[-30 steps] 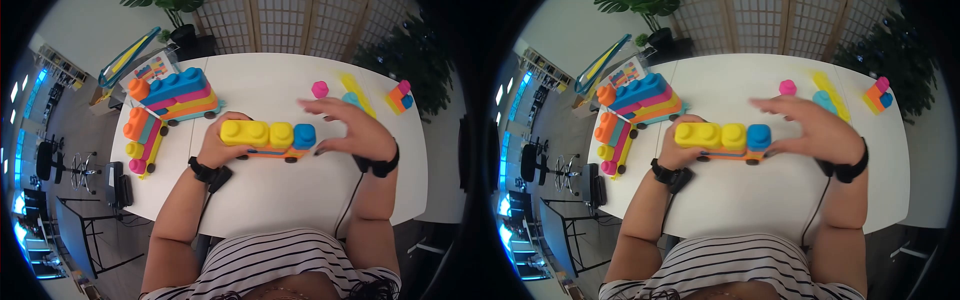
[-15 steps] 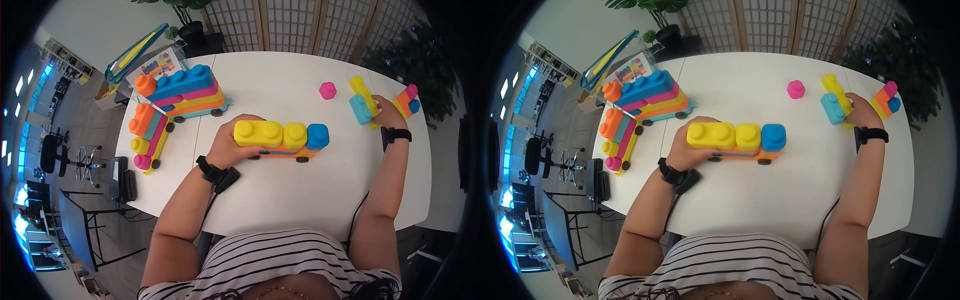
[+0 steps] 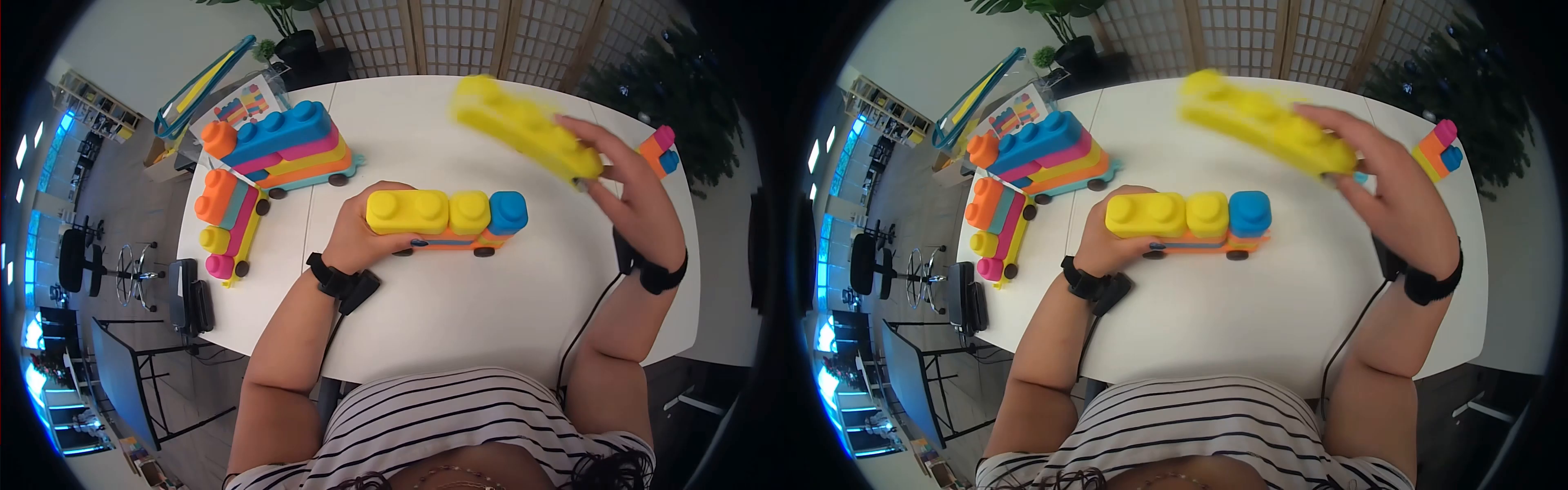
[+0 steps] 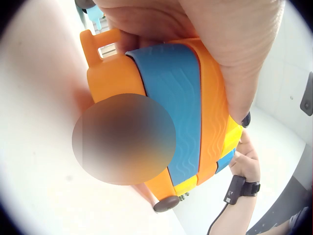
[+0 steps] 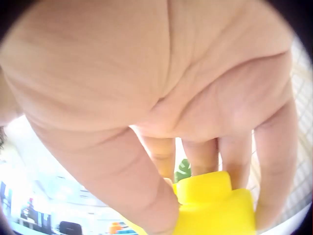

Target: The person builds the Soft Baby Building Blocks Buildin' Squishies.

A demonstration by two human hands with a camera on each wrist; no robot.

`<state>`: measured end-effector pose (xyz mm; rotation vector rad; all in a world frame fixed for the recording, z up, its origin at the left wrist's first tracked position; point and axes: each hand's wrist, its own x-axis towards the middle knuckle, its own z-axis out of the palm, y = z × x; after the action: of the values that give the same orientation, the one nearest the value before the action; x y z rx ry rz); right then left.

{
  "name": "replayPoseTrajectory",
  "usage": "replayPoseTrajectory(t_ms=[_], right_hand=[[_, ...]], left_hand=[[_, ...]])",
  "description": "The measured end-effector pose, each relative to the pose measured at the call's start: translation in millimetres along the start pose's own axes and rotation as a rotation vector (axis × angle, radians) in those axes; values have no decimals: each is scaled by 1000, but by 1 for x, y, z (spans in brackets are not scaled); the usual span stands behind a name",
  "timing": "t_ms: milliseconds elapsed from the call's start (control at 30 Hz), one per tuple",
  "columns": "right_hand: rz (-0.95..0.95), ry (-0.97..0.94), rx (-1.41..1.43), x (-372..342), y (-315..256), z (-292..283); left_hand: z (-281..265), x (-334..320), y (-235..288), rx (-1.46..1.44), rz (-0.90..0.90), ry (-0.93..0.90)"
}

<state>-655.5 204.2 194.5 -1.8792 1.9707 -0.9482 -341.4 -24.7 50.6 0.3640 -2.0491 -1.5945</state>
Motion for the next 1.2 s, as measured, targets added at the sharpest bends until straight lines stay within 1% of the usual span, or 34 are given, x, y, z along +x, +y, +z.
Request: replayPoseTrajectory(t_ms=[33, 67, 100, 133, 167, 200, 233, 367, 433, 467, 533, 567, 633, 767, 833, 967, 1033, 1067, 1133, 1200], right_hand=[[-129, -46, 106, -1, -10, 10], [-256, -120, -12, 4, -20, 14], [-249, -162, -23, 5, -31, 22], [-243, -203, -36, 5, -41, 29], [-237, -198, -38, 6, -47, 34], [-201, -157, -98, 6, -51, 39], [-164, -117, -159, 6, -53, 43], [-190, -72, -220, 8, -49, 50], [-263, -40, -234, 9, -45, 54], [-268, -45, -231, 10, -44, 53], [-213, -102, -89, 13, -41, 51], [-213, -102, -89, 16, -37, 49], [-281, -173, 65, 21, -30, 48], [-272, -187, 89, 22, -32, 55], [-224, -163, 103, 22, -38, 58], [-154, -149, 39, 23, -36, 62], [-232, -117, 12, 23, -33, 61], [-234, -121, 11, 23, -31, 60], [-297, -139, 19, 22, -28, 59], [-294, -128, 30, 22, -31, 60]], left_hand=[[3, 1, 4, -6, -2, -11], [6, 2, 8, 55, -116, 14], [7, 2, 10, 119, -227, 40], [7, 2, 8, 119, -225, 32], [5, 1, 3, 148, -183, 63], [3, -1, -3, 175, -140, 93], [-2, -2, -5, -30, -72, 37], [-2, -3, -11, -77, -42, 42], [-3, -4, -11, -77, -67, 29], [-3, -4, -11, -76, -70, 36], [-3, -4, -11, -21, -69, 40], [-3, -3, -12, -22, -69, 40], [-4, -2, -15, 29, -49, 47], [-2, -3, -16, 66, -95, 94], [-4, -2, -17, -10, -29, 65], [-2, -1, -5, -72, -54, 39], [-2, -2, -7, -16, -29, 43], [-2, -3, -7, -17, -29, 47], [-2, -4, -9, -29, -51, 42], [-2, -4, -11, -16, -49, 49]])
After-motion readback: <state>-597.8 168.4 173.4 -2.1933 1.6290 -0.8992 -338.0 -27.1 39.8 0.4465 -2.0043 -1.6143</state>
